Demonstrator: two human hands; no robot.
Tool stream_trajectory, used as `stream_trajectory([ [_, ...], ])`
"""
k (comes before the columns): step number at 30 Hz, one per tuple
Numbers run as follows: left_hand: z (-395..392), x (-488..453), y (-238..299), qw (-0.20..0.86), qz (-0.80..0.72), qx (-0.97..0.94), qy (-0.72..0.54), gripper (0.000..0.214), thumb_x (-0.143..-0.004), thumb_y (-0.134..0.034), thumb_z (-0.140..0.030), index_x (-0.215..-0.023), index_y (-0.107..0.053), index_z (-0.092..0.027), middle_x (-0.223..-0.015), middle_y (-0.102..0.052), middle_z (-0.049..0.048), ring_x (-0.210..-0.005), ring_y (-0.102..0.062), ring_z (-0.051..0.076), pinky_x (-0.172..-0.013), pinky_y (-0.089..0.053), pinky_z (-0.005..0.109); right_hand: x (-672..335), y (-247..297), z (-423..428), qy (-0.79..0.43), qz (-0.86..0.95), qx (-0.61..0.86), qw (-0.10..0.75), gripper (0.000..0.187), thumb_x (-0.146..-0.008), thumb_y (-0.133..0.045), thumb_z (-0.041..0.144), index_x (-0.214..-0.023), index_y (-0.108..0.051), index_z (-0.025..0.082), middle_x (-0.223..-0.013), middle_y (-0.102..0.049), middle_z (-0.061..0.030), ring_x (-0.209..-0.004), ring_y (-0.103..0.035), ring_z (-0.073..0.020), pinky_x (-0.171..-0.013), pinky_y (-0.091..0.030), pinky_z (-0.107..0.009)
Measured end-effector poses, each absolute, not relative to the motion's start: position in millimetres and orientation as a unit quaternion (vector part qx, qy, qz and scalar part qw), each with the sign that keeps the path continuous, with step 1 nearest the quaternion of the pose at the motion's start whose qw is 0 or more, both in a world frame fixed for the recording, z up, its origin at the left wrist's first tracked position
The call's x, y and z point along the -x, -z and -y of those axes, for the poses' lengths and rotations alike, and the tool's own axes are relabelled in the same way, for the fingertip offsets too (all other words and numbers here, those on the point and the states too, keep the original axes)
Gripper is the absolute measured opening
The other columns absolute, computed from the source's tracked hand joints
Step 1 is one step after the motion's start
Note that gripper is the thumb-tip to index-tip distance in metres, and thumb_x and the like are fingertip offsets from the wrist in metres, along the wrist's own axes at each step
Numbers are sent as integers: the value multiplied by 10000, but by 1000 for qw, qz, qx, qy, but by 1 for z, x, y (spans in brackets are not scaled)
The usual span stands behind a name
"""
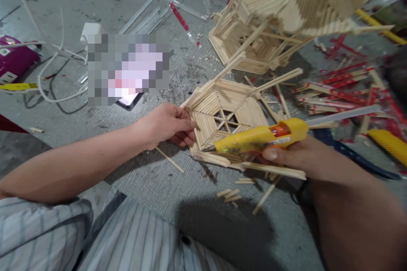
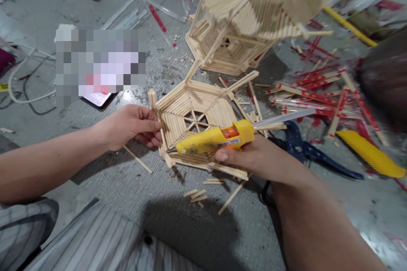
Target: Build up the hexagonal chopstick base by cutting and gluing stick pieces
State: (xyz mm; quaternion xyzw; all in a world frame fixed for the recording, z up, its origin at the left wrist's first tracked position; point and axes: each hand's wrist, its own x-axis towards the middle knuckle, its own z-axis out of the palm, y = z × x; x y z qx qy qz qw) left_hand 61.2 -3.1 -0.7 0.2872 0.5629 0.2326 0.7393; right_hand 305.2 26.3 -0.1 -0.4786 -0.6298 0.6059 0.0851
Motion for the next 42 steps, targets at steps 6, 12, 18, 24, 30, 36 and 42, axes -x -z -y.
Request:
stream_trajectory([
  [6,3,-61,0,738,-566,-288,-226,187,-787,-585,-163,-605,-573,-120,-553,-631,5,-462,-551,55,-546,-477,206,-306,3,-28,-643,617,443,96,284,-561,-716,539,-678,-715,280,-595,-657,8,-544,-596,-158,-668,-552,-310],
  [12,3,-61,1,738,-565,-293,-225,174,-765,-610,-163,-598,-581,-122,-557,-633,5,-467,-552,58,-552,-476,211,-308,4,-27,-643,612,451,92,303,-560,-718,540,-697,-719,269,-612,-668,-3,-564,-610,-166,-680,-551,-319],
  [18,3,-60,1,739,-563,-293,-226,188,-778,-594,-166,-595,-577,-122,-545,-626,4,-465,-556,61,-545,-474,208,-308,4,-29,-653,613,436,90,280,-578,-714,531,-694,-728,277,-571,-650,7,-556,-611,-160,-677,-553,-304],
  [24,3,-60,0,739,-565,-291,-225,201,-793,-568,-155,-595,-572,-124,-538,-624,3,-464,-560,62,-549,-476,211,-308,2,-31,-654,611,440,71,319,-554,-717,555,-699,-732,271,-625,-680,-4,-578,-631,-160,-701,-551,-300],
  [30,3,-61,-1,735,-572,-285,-224,201,-791,-573,-146,-592,-568,-121,-539,-624,10,-461,-556,66,-560,-482,227,-305,-1,-31,-627,625,463,51,376,-517,-712,591,-659,-716,243,-611,-680,-27,-605,-644,-207,-737,-549,-371],
  [36,4,-61,-1,737,-567,-291,-224,197,-790,-564,-165,-597,-569,-126,-544,-626,4,-464,-557,60,-546,-475,205,-312,3,-31,-604,622,494,67,410,-511,-701,619,-634,-702,229,-621,-669,-26,-597,-624,-175,-590,-550,-292],
  [42,4,-59,1,737,-567,-294,-221,168,-773,-572,-175,-611,-577,-131,-544,-626,8,-461,-559,67,-555,-479,220,-322,13,-31,-623,565,534,80,436,-503,-718,611,-644,-694,198,-640,-661,-37,-566,-590,-146,-489,-496,-240],
])
